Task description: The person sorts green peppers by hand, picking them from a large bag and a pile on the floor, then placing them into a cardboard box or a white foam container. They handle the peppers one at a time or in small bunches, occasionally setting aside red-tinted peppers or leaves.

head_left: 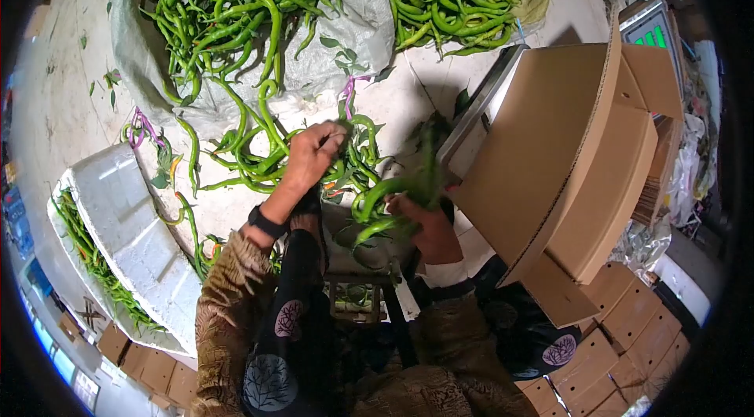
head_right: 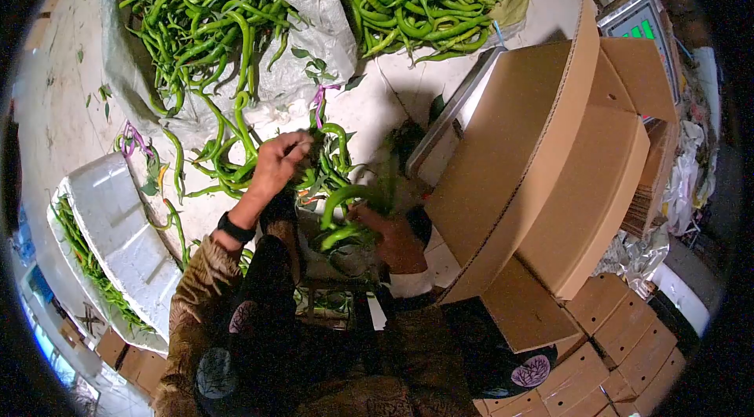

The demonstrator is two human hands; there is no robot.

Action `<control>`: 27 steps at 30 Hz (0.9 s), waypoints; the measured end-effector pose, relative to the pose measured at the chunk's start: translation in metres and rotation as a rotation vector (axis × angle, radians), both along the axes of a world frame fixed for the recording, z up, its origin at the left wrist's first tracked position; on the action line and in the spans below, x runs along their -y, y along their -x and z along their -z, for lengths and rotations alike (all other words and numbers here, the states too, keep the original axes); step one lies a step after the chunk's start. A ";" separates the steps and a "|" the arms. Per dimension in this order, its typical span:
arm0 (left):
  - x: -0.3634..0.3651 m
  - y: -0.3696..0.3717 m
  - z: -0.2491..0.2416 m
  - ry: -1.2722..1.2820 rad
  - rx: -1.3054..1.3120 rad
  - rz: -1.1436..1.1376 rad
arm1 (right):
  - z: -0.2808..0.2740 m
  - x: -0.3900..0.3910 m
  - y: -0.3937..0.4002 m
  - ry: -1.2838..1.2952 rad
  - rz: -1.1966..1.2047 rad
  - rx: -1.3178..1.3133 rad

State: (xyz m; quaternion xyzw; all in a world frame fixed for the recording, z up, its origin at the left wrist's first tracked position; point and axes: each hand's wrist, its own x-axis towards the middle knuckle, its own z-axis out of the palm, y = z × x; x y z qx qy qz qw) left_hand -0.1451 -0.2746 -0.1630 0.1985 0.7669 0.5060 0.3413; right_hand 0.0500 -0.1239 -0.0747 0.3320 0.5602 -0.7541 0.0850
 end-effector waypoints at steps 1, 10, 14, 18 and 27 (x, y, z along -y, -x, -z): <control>-0.003 -0.002 0.012 -0.018 -0.253 0.011 | 0.007 0.002 -0.008 -0.001 0.119 -0.034; -0.027 -0.021 0.042 0.516 -0.699 0.178 | -0.011 0.001 -0.003 -0.208 0.484 0.167; -0.011 -0.006 0.045 0.246 -0.404 -0.127 | -0.010 0.006 -0.004 -0.408 0.424 0.266; 0.003 0.020 0.004 -0.208 0.293 -0.422 | 0.001 0.010 -0.009 -0.487 0.347 0.158; 0.012 -0.018 -0.043 -0.511 0.989 -0.537 | -0.027 0.018 0.024 -0.152 0.392 0.164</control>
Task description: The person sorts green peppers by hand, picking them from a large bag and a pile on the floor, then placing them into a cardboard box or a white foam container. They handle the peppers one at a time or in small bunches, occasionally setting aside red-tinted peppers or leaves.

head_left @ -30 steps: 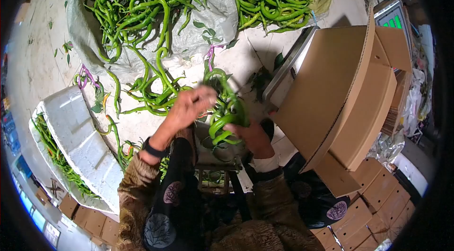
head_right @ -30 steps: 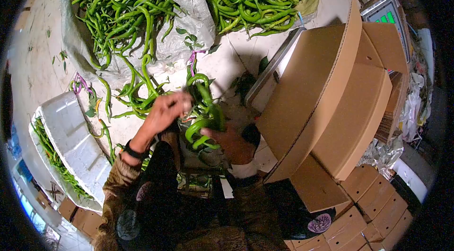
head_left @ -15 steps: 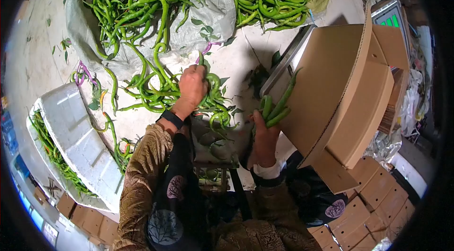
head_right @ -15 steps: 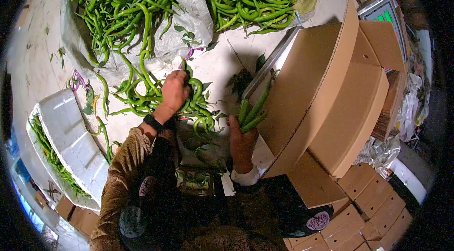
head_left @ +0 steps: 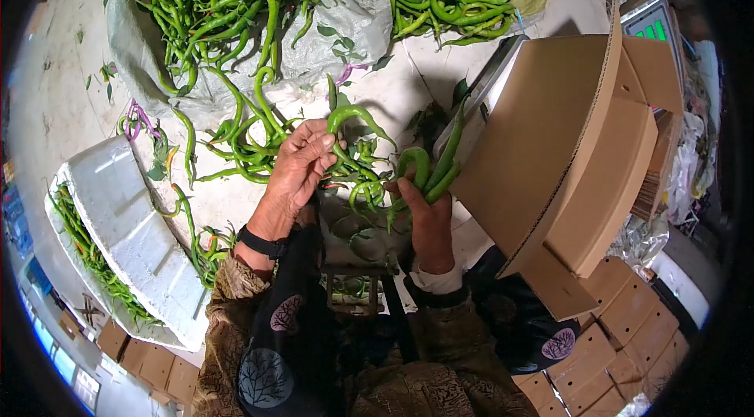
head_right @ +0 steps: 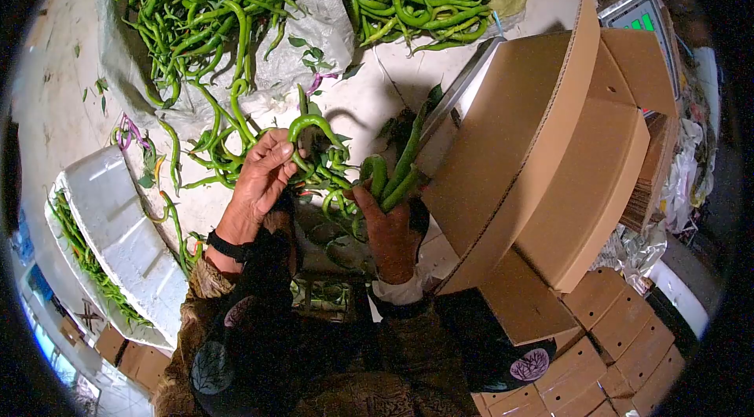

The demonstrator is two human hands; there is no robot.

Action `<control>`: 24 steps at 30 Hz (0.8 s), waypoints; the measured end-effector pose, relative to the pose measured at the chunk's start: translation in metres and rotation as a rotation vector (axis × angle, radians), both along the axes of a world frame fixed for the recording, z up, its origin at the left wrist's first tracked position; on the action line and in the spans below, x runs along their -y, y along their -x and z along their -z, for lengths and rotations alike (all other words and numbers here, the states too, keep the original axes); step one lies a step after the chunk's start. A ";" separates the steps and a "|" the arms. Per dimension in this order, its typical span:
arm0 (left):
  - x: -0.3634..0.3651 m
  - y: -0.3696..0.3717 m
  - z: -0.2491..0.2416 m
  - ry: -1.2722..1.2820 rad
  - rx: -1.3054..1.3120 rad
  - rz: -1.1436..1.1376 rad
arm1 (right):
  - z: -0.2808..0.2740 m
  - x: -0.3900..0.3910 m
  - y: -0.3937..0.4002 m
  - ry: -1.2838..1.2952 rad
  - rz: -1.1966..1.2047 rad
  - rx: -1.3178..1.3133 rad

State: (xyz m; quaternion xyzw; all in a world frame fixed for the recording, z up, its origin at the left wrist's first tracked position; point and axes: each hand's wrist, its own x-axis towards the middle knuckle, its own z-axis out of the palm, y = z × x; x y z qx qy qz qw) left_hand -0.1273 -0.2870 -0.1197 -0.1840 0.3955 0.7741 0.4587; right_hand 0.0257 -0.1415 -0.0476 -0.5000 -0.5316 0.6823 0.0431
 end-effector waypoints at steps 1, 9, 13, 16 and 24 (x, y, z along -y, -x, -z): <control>0.002 -0.001 0.000 -0.009 -0.010 0.021 | -0.003 0.001 0.003 0.060 0.033 0.003; 0.006 -0.019 -0.011 0.138 -0.276 0.082 | -0.003 0.012 0.011 0.111 -0.010 -0.064; -0.003 -0.040 -0.045 0.294 -1.065 0.503 | 0.009 0.026 0.015 0.127 -0.069 -0.108; 0.002 -0.033 -0.042 0.203 -1.110 0.487 | -0.003 0.018 0.018 0.230 -0.043 -0.081; 0.089 0.012 0.014 1.285 -1.817 0.759 | 0.019 0.011 -0.003 0.189 -0.149 -0.070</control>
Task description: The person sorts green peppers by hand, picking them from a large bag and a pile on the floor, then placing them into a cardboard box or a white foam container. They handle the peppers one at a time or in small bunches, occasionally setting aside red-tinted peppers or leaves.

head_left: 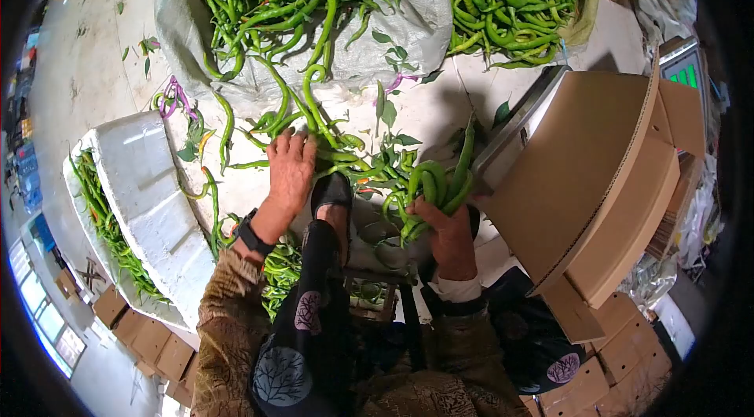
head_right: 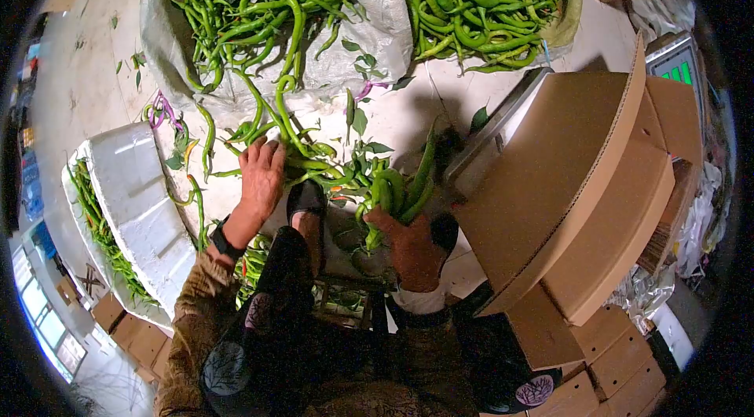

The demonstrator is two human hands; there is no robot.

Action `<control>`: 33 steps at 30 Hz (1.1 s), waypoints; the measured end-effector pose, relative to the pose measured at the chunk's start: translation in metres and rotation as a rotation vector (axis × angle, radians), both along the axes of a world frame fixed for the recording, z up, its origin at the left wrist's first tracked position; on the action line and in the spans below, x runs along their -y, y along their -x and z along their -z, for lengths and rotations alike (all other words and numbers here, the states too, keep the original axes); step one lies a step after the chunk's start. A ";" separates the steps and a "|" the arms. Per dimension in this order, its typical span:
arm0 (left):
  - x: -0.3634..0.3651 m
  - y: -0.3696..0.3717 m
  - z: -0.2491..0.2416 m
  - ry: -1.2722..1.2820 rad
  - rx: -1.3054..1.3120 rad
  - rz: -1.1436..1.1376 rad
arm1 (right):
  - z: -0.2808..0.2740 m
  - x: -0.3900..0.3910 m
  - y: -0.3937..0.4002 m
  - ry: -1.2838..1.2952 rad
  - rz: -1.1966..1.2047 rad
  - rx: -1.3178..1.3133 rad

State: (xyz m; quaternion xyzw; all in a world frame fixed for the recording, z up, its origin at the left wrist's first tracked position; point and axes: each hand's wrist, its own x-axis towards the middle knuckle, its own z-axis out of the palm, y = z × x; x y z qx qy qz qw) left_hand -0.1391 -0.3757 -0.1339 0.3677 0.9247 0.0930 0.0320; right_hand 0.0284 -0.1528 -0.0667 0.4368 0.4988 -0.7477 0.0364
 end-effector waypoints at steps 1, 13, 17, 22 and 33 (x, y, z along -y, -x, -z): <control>0.012 0.004 0.012 0.017 0.029 0.022 | -0.005 0.000 0.006 0.041 0.019 0.023; 0.044 0.023 -0.049 -0.527 1.372 -0.410 | 0.026 -0.002 -0.023 -0.654 -0.448 -0.259; 0.050 0.014 -0.050 -0.747 1.690 -0.625 | 0.006 0.005 -0.001 -0.143 0.014 0.038; 0.017 -0.023 -0.079 -0.608 1.440 -0.600 | 0.014 0.014 0.001 -0.016 -0.221 0.151; -0.027 -0.049 -0.065 -0.406 0.898 0.300 | 0.015 0.006 -0.001 0.303 0.057 -0.059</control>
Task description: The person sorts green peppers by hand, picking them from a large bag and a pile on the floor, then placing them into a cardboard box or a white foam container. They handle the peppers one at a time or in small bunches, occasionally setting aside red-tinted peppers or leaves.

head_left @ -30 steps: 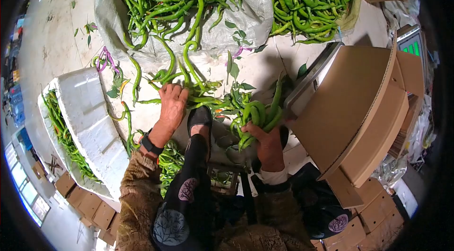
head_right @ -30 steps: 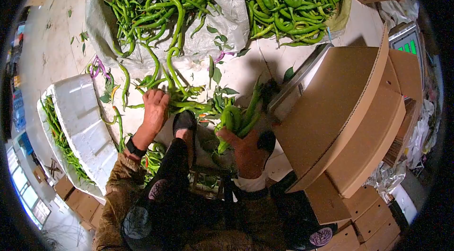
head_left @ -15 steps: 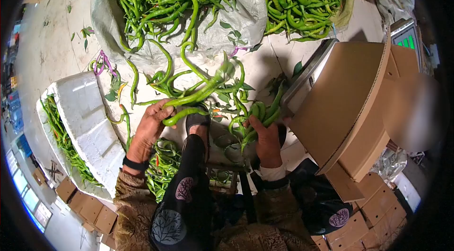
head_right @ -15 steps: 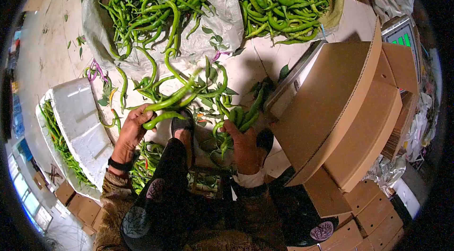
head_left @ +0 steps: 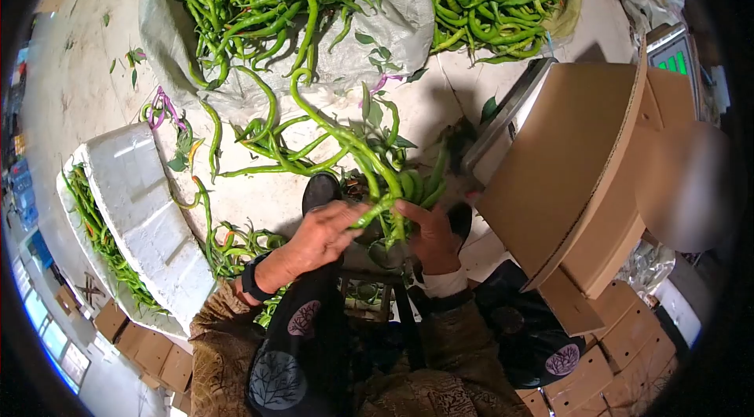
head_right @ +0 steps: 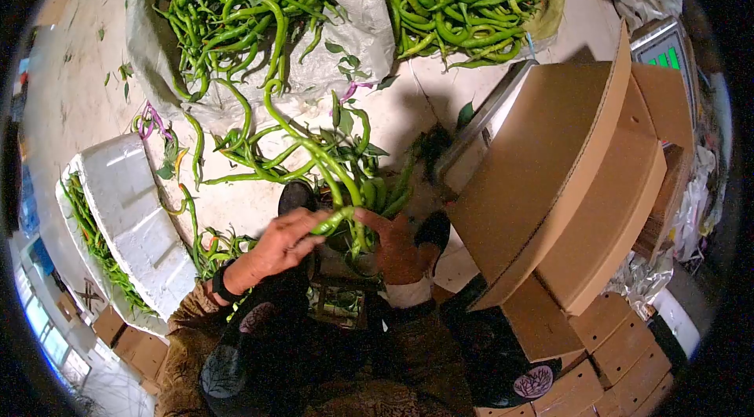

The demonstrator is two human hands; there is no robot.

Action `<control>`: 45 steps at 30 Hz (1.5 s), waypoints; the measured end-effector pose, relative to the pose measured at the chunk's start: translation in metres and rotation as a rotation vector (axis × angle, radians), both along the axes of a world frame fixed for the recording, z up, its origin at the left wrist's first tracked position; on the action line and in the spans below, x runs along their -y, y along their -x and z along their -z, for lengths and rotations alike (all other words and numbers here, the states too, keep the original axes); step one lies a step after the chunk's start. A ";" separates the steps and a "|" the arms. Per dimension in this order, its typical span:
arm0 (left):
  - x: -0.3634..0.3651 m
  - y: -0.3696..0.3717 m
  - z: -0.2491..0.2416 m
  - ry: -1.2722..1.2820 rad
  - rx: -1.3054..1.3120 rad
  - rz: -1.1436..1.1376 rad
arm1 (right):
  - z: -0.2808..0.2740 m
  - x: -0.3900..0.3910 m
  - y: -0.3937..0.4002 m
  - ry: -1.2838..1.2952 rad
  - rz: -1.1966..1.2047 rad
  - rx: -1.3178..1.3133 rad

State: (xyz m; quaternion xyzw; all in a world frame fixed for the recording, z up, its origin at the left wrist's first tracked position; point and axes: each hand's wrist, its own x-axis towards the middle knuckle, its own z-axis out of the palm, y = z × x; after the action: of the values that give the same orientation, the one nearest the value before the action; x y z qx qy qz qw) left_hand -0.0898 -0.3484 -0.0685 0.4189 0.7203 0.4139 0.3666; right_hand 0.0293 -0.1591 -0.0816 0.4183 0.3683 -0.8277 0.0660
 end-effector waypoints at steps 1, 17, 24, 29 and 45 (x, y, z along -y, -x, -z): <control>0.001 0.001 -0.002 -0.024 0.065 -0.100 | -0.002 0.000 0.000 0.001 0.009 0.008; -0.032 0.042 -0.098 -0.088 1.030 -0.829 | -0.082 0.008 0.031 -0.047 -0.135 -0.289; -0.046 0.047 -0.152 -0.176 0.858 -0.562 | -0.153 -0.001 0.020 -0.044 -0.191 -0.529; -0.024 0.052 -0.191 -0.256 0.777 -0.620 | -0.183 0.002 0.015 0.025 -0.152 -0.606; 0.260 0.056 -0.187 0.481 -0.025 -0.557 | -0.231 -0.003 -0.016 0.383 0.088 -0.951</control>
State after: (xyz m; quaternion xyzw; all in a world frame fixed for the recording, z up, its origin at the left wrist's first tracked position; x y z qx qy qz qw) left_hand -0.1461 -0.6081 0.1182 0.1139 0.8878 0.3115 0.3191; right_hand 0.0457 -0.1564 0.1499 -0.0087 0.1814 -0.9810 -0.0682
